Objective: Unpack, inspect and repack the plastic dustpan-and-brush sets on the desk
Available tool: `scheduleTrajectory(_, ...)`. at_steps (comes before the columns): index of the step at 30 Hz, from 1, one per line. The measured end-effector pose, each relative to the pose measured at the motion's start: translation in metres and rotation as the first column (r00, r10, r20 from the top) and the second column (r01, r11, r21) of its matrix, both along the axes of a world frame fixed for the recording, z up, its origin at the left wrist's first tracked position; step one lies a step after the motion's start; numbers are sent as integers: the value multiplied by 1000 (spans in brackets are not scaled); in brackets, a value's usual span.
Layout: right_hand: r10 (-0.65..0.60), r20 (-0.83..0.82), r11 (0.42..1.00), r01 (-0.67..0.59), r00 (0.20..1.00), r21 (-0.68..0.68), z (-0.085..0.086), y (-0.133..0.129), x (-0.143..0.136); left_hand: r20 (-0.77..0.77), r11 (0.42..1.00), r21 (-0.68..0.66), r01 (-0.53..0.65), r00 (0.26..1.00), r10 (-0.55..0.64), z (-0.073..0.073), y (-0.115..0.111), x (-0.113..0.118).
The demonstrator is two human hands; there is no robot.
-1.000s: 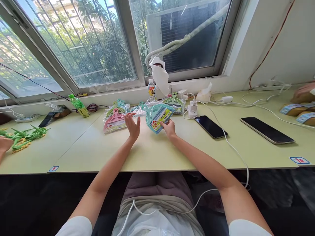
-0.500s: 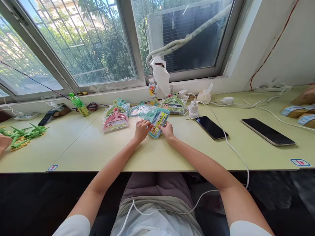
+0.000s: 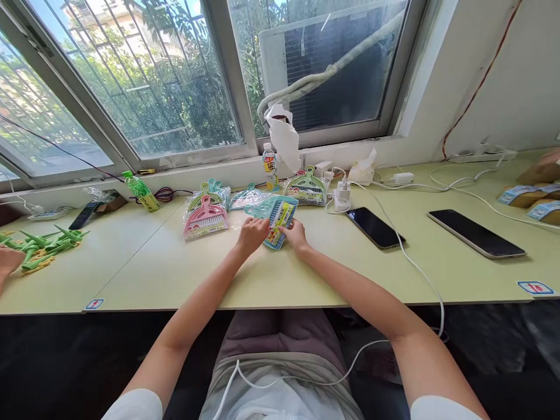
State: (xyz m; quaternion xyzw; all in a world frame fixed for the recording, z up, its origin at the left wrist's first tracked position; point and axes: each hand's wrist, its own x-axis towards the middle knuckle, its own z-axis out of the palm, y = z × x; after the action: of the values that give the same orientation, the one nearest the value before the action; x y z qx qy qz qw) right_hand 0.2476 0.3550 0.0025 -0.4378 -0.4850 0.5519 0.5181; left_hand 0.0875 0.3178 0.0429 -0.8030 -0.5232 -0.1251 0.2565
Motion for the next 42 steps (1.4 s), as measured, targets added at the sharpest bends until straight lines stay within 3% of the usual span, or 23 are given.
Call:
scheduleTrajectory(6, -24, -31, 1000, 23, 999, -18, 0, 2, 0, -94, 987, -90, 129, 986, -138, 1, -7, 7)
scheduleTrajectory(11, -8, -34, 1000, 8, 999, 2, 2, 1, 0, -85, 983, -159, 96, 990, -111, 2, -10, 11)
scheduleTrajectory(20, 4, -90, 1000, -5, 996, -4, 5, -3, 1, -71, 989, -141, 48, 996, -59, 0, -10, 14)
scheduleTrajectory(31, -12, -103, 999, 8, 995, -36, 7, -4, 1, -22, 984, -154, 85, 996, -90, -4, -8, 10)
scheduleTrajectory(42, 32, -157, 999, -35, 987, -20, 11, -8, 1, 49, 984, -149, 94, 995, -88, 2, -11, 12)
